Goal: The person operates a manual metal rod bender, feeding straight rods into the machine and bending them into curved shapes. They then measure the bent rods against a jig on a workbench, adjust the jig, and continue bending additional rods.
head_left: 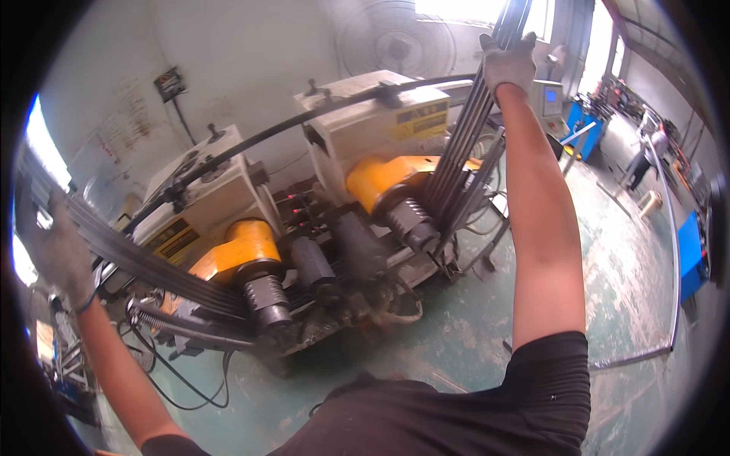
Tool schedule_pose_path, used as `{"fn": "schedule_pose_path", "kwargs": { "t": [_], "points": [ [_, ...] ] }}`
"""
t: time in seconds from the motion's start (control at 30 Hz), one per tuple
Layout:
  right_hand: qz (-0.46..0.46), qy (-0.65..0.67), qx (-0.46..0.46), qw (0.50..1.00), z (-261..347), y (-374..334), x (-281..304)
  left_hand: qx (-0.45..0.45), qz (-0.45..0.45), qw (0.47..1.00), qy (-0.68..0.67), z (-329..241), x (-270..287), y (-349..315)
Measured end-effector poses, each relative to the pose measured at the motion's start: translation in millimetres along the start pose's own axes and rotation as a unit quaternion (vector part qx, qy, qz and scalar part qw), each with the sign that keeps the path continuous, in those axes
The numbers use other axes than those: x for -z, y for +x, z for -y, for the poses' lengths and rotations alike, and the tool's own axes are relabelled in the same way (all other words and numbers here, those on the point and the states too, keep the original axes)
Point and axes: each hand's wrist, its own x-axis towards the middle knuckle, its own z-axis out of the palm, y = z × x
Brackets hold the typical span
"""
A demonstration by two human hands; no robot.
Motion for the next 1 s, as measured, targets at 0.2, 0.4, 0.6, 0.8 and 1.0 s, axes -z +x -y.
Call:
{"fn": "schedule_pose_path", "kwargs": {
  "t": [0.2,0.4,0.6,0.8,1.0],
  "points": [
    [0.230,0.300,-0.124,0.917,75,-31,36,0.319,0.178,0.830,-0.421,-185,10,36],
    [0.239,0.220,0.028,0.945,131,-76,40,0.401,0.240,0.708,-0.530,-199,25,44],
    [0.207,0.259,0.045,0.942,130,-84,38,0.359,0.217,0.755,-0.504,-196,18,27],
    [0.215,0.298,-0.016,0.930,130,-85,44,0.391,0.259,0.735,-0.490,-204,35,39],
    [0.209,0.297,-0.003,0.932,122,-79,24,0.365,0.251,0.751,-0.490,-199,28,33]
  ]
}}
